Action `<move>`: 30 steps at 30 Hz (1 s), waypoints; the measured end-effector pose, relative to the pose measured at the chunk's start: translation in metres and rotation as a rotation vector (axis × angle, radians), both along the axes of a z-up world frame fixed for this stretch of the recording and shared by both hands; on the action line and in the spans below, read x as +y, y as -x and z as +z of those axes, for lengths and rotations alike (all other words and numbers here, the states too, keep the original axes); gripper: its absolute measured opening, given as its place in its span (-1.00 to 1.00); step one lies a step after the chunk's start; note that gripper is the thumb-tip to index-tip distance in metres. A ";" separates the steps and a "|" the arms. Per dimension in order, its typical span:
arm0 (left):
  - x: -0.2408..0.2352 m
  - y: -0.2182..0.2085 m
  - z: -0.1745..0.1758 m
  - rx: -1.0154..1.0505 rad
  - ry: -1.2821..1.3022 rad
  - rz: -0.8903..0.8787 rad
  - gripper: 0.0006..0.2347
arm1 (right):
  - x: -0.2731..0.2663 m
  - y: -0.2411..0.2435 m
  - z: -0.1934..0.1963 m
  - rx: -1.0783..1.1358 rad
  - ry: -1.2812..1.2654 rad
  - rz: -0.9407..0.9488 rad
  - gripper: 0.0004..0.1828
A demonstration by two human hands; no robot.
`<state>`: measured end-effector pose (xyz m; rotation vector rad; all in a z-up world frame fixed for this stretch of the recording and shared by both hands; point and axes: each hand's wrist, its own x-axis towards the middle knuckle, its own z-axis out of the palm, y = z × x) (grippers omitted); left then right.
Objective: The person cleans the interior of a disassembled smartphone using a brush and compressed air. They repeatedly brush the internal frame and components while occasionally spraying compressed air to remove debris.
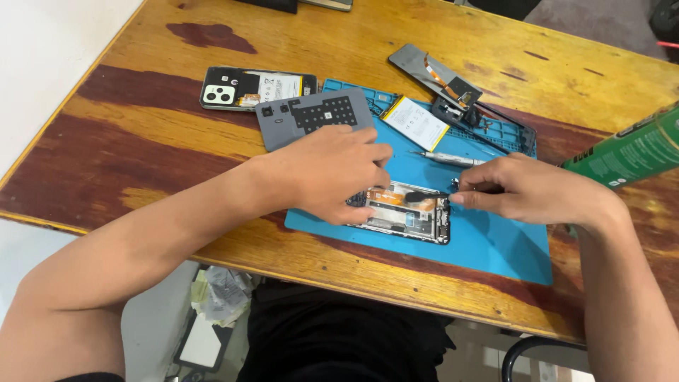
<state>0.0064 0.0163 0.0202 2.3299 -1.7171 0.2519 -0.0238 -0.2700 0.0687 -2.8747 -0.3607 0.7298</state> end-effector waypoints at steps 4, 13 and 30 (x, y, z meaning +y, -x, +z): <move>0.000 0.000 0.000 0.008 -0.025 0.007 -0.68 | -0.007 -0.003 0.001 0.022 0.046 -0.080 -0.62; -0.002 0.002 0.000 0.019 0.017 0.004 -0.65 | 0.021 0.010 -0.011 -0.172 0.025 0.024 -0.66; -0.003 0.000 0.000 0.156 0.029 -0.142 -0.80 | -0.004 0.000 -0.001 -0.096 -0.276 0.116 -0.60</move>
